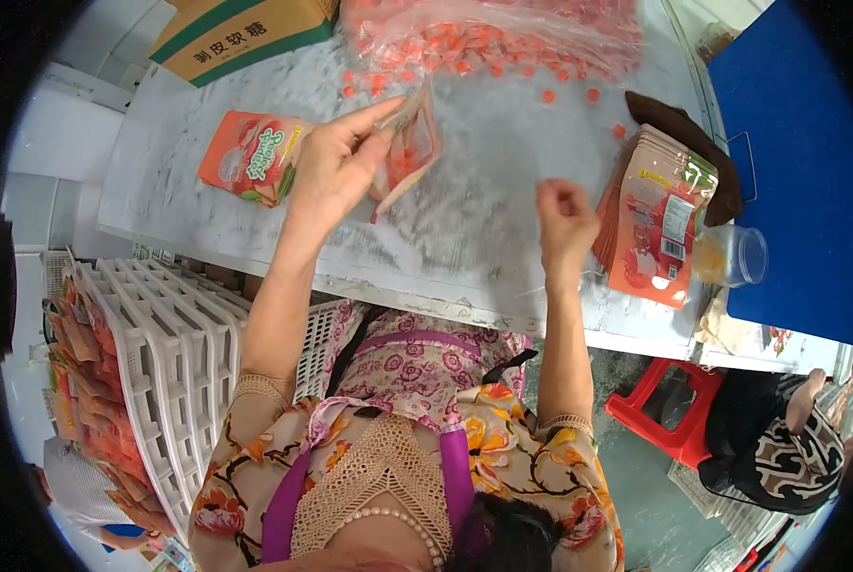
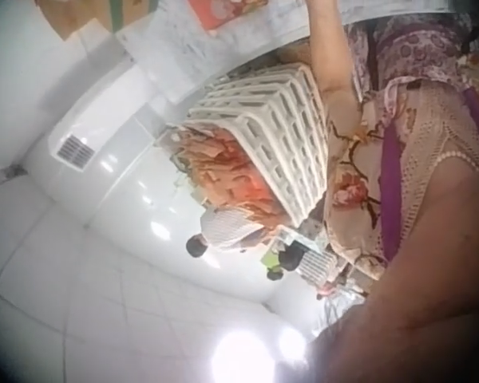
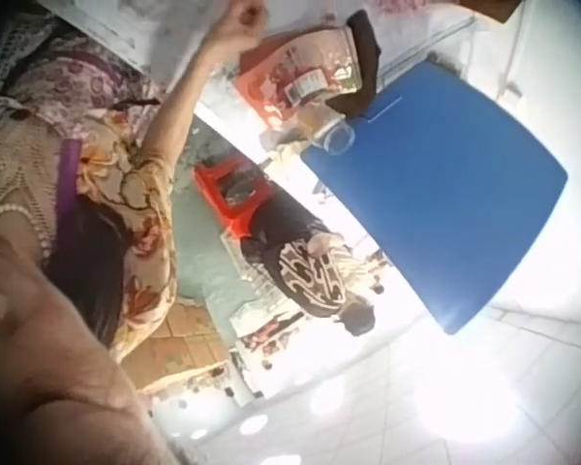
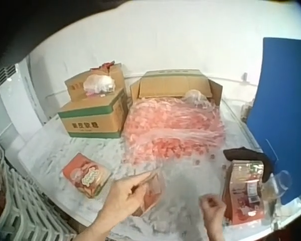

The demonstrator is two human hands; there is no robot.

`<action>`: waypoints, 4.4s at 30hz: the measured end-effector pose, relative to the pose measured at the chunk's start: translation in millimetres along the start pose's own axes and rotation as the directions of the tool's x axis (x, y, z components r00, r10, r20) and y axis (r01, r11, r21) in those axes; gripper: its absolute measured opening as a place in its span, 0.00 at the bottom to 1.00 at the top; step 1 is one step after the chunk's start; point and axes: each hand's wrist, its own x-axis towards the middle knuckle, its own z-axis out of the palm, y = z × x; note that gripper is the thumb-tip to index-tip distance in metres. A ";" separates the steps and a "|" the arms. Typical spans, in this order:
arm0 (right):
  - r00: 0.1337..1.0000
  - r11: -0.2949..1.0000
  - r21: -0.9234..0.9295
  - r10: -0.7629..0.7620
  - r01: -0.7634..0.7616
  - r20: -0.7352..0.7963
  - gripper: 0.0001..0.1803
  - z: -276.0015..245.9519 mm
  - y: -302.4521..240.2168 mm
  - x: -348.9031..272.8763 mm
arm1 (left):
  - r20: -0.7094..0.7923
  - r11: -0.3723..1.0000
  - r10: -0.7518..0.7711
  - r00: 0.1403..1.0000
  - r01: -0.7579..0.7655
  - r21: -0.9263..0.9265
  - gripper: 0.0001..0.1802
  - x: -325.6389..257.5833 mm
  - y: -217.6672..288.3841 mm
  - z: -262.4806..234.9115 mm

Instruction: Packaging small pieces of fudge into retail bags at a workbench.

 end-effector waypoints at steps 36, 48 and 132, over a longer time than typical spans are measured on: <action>0.888 0.923 0.284 -0.343 0.258 0.306 0.09 72.3 -126.2 -10.6 | -0.208 0.944 -0.106 0.972 0.033 -0.328 0.15 2.2 -73.0 -31.8; 0.891 0.940 0.175 -0.335 0.294 0.306 0.02 79.9 -123.2 5.7 | -0.240 0.563 -0.265 0.934 -0.052 -0.825 0.04 -20.9 -80.4 -10.0; -0.311 0.886 0.453 -0.459 -0.096 0.832 0.23 237.9 -423.8 -259.5 | -0.855 -0.207 0.188 0.483 0.870 0.446 0.12 -513.4 63.2 -405.7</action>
